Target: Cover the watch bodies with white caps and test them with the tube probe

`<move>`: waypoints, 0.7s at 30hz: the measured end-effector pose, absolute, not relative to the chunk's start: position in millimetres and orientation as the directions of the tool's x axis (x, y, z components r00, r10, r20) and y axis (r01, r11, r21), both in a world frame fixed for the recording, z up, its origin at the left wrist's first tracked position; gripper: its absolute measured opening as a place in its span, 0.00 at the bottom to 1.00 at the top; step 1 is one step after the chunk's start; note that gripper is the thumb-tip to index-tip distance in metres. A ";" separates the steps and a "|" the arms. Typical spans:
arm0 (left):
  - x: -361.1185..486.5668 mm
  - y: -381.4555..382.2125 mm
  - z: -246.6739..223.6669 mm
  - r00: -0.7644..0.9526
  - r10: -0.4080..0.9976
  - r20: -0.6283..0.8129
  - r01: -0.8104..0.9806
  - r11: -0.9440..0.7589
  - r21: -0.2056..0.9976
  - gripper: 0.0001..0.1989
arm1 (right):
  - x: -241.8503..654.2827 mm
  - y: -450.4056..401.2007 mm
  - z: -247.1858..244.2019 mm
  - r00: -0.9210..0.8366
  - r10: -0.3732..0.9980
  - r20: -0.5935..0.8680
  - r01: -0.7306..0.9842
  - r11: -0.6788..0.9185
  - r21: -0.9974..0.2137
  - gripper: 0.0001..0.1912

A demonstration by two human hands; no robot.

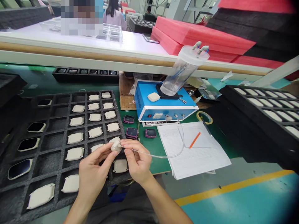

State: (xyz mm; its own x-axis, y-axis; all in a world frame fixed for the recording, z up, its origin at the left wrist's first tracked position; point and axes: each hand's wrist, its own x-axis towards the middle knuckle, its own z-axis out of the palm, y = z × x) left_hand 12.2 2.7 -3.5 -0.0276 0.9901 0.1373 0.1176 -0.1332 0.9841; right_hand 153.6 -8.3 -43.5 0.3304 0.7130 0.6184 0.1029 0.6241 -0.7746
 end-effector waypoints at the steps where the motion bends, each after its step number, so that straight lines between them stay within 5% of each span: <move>1: 11.9 2.6 -3.4 -0.029 0.990 0.135 0.117 -0.131 0.984 0.16 | 153.7 -8.1 -43.6 0.330 0.713 0.618 0.102 0.624 -0.775 0.12; 21: 13.7 2.2 -1.3 -0.044 0.995 0.092 0.090 -0.088 0.992 0.19 | 152.8 -8.1 -43.9 0.338 0.715 0.612 0.129 0.609 -0.782 0.09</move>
State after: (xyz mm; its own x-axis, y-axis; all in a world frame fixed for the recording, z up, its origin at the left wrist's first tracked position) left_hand 13.7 2.2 -1.3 -0.0442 0.9947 0.0924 0.0904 -0.0882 0.9920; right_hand 152.8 -8.1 -43.9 0.3376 0.7149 0.6123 0.1286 0.6094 -0.7824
